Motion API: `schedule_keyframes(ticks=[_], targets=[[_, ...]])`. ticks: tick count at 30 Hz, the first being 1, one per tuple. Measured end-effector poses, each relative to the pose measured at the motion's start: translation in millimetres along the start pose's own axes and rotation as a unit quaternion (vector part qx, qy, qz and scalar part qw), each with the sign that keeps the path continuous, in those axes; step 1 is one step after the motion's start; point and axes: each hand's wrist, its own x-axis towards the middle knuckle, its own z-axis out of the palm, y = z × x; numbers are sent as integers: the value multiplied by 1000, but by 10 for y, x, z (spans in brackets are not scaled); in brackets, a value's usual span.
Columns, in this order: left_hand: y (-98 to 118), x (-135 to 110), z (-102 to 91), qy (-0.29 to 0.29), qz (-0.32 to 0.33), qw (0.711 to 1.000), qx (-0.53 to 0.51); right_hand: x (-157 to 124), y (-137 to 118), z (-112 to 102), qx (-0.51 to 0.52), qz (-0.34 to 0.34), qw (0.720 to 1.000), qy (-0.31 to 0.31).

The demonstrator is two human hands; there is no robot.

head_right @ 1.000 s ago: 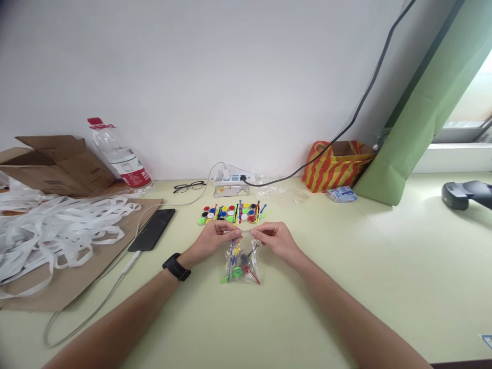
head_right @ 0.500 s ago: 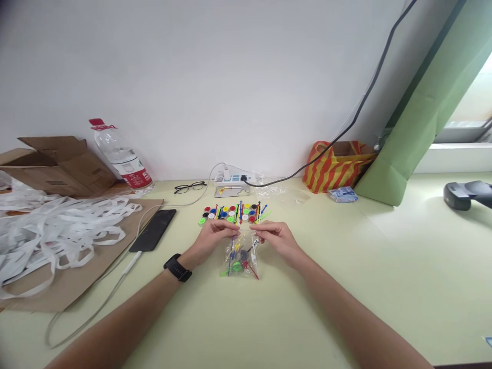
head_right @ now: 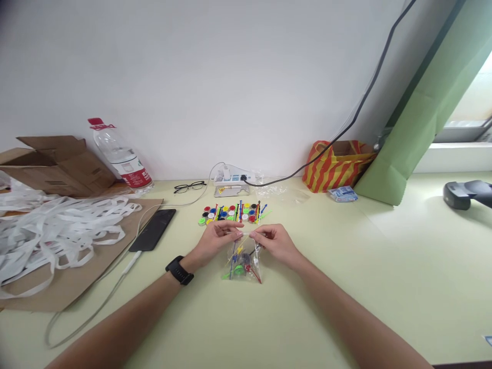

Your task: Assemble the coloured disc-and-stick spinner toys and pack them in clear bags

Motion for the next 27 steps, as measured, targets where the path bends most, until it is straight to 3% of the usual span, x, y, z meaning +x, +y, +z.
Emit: schedule_keyframes(ticks=[9,27], targets=[[43,-21,13,-88,-4,995,46,-34,-50,54,-28,-31,999,-20],[52,-35,37,-126,-18,991,48,-30,11,49,-69,-29,997,-27]])
